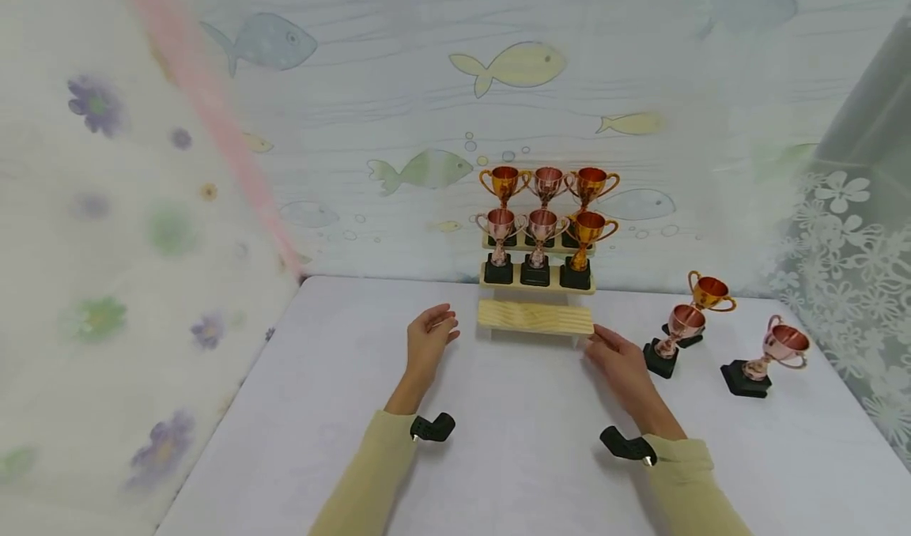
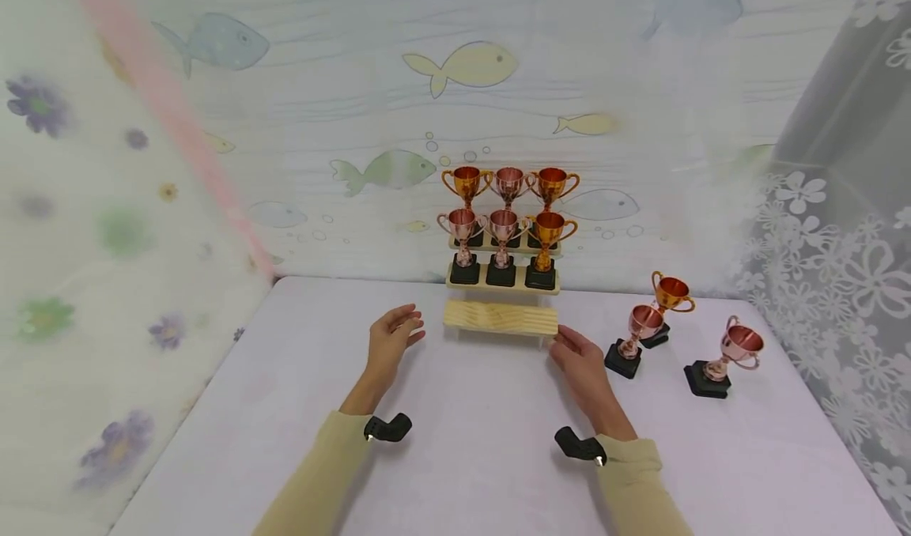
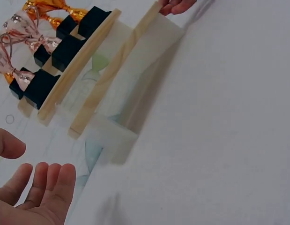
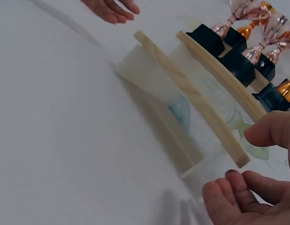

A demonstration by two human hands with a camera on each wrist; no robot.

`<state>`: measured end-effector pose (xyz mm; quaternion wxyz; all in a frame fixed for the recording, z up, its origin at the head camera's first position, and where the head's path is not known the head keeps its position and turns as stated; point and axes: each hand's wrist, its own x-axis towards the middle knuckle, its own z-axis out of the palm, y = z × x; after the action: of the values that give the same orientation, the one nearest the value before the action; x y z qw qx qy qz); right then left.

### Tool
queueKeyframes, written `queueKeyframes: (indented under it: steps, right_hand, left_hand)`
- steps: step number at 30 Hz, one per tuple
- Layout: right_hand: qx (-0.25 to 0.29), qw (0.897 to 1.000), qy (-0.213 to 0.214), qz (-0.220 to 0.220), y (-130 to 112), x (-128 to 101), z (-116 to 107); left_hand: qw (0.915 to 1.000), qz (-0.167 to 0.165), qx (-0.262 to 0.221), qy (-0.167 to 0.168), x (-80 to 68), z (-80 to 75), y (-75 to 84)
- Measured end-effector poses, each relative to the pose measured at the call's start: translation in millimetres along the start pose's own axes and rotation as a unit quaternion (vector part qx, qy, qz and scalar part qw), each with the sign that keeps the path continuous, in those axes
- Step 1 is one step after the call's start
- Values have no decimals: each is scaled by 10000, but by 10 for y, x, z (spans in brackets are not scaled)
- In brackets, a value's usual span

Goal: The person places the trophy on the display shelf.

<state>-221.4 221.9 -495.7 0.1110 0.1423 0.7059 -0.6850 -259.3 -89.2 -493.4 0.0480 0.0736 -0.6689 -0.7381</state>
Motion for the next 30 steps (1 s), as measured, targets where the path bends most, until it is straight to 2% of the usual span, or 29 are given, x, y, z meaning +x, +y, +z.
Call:
queueKeyframes:
  steps: [2,4,6,10,14,17,20,25,28,30]
  right_hand:
    - [-1044,9940,-233,-230,-35,-98,-81]
    - [-1939,9795,-342,-414,-84,-212,-161]
    - [-2553,9641,-468,-561,-136,-339,-247]
    - [-3373,9372,-651,-614,-186,-549,-455]
    - [-3822,9215,-533,-435,-154,-653,-694]
    - [-3909,9194,-226,-361,-117,-679,-839]
    - [-3690,9278,253,-492,-82,-672,-912]
    - [-2743,9450,1556,-867,-12,-582,-869]
    - [-2145,9445,2265,-1034,25,-501,-816]
    - [-1852,9411,2580,-1160,39,-454,-785]
  left_hand:
    - [9996,-223,-1,-175,-49,19,-27]
    - [9982,-463,-127,-370,-93,41,-30]
    - [9962,-675,-292,-461,-101,72,-71]
    - [9911,-982,-710,-559,-101,126,-145]
    - [9860,-1185,-1045,-530,-100,181,-205]
    - [9817,-1355,-1271,-408,-87,218,-223]
    - [9774,-1501,-1471,-241,-64,249,-237]
    - [9738,-1565,-1649,-87,-30,308,-250]
    - [9726,-1530,-1751,-44,-17,356,-256]
    - [9710,-1538,-1829,19,-10,391,-259]
